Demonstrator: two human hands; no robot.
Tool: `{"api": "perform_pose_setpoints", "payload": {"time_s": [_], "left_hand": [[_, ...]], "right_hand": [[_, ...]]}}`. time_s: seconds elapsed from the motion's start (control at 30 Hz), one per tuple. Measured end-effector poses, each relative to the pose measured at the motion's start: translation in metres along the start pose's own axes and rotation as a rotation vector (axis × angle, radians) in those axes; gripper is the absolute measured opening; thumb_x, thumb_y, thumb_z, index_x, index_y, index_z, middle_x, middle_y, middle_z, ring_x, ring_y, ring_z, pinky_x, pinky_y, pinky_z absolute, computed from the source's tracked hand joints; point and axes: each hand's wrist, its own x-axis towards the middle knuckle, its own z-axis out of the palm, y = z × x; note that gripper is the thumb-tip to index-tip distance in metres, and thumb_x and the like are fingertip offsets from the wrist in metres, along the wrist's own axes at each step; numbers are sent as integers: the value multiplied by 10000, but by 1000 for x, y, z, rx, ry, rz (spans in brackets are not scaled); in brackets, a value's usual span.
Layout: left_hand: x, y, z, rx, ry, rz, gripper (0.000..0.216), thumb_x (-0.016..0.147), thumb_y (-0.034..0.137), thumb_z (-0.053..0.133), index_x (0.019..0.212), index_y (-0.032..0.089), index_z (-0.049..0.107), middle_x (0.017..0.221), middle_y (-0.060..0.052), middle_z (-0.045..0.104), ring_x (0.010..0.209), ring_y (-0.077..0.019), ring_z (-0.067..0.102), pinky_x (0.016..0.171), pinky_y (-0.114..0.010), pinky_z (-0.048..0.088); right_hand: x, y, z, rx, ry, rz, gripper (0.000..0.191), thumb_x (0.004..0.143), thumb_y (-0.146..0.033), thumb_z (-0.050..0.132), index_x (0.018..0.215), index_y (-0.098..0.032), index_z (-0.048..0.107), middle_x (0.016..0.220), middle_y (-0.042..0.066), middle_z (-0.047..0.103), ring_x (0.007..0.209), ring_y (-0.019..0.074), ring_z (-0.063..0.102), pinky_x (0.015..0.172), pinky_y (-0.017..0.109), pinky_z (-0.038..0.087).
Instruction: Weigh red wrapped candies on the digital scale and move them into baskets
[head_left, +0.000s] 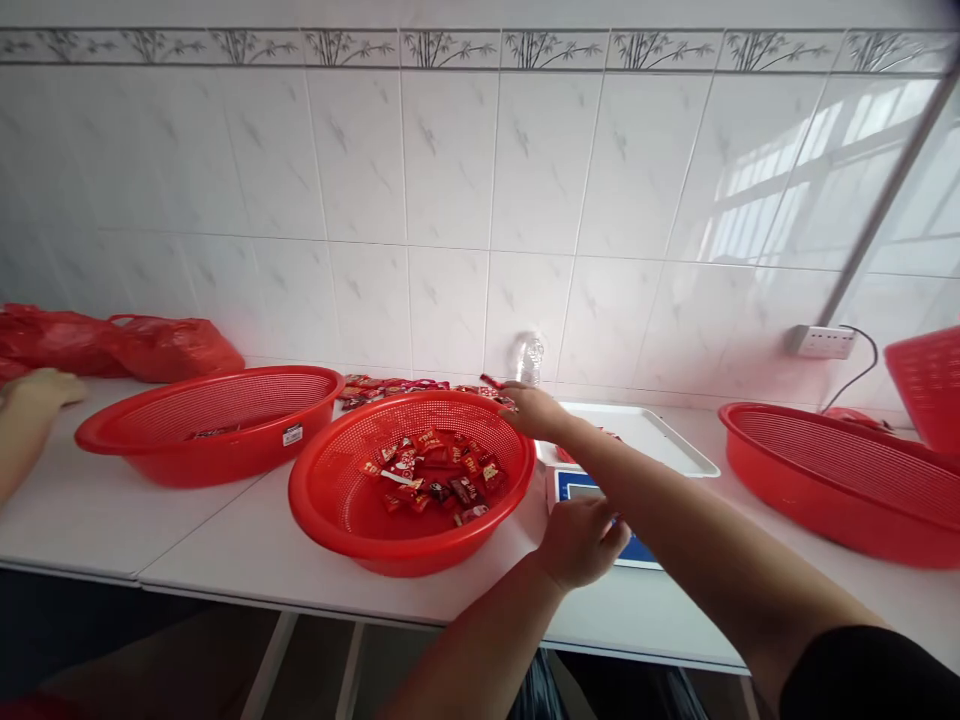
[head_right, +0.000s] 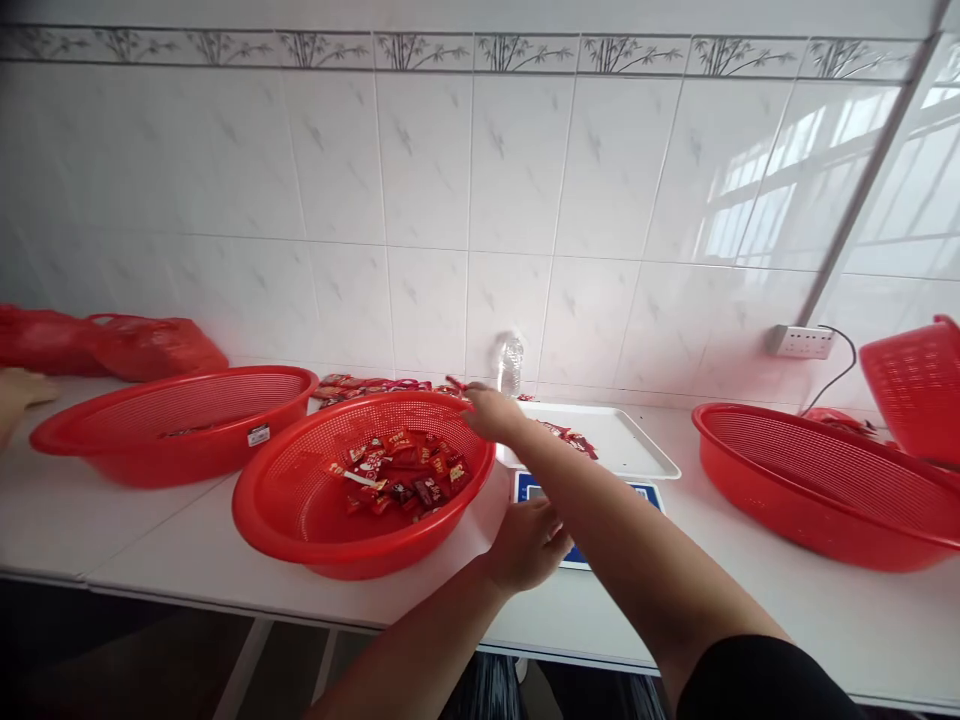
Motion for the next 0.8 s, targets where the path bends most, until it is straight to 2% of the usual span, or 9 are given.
{"api": "perform_pose_setpoints", "payload": {"time_s": [0.13,0.2,0.3,0.4,0.5,0.67,0.8], "left_hand": [[0,0,-5,-65,48,33,296,932,295,414,689,186,544,636,6,568,621,-123,545,571,-222,382],[3,1,-5,-97,49,26,312,933,291,417,654,185,506,635,7,555,622,-118,537,579,-220,381],[6,2,-7,-123,39,10,297,925,260,424,645,187,489,638,8,549,623,-115,526,587,-220,385],[8,0,-8,-127,36,-3,289,918,237,423,640,188,486,623,10,536,600,-111,501,572,-221,377],[9,-1,-8,-114,30,-13,294,921,230,416,635,188,465,612,18,517,592,-107,479,560,-220,360],[9,0,-9,-115,20,-48,301,941,235,398,645,190,425,617,27,511,623,-107,484,581,-215,356],[8,2,-9,-116,0,-57,292,943,244,398,658,191,426,618,24,498,611,-106,475,577,-214,362]], "right_hand": [[-38,66,-20,-18,202,181,376,921,-284,450,1260,-147,538,1389,110,479,1197,235,523,1006,356,407],[-64,93,-23,-29,258,241,371,906,-276,464,1239,-142,560,1365,109,506,1192,242,530,1001,356,411],[-104,119,-18,-35,322,304,375,908,-289,452,1227,-134,571,1344,111,528,1179,239,541,997,363,417],[-135,131,-9,-23,357,344,382,914,-334,445,1204,-131,589,1318,116,551,1181,232,539,1009,377,413],[-153,136,-2,8,359,357,380,915,-371,445,1193,-168,607,1306,98,565,1192,226,534,1010,387,417],[-166,134,-1,88,371,371,352,920,-429,433,1190,-299,617,1345,35,539,1193,216,541,962,395,463],[-169,134,-3,150,384,342,346,912,-431,448,1167,-286,630,1333,30,550,1198,209,534,964,389,465]]}}
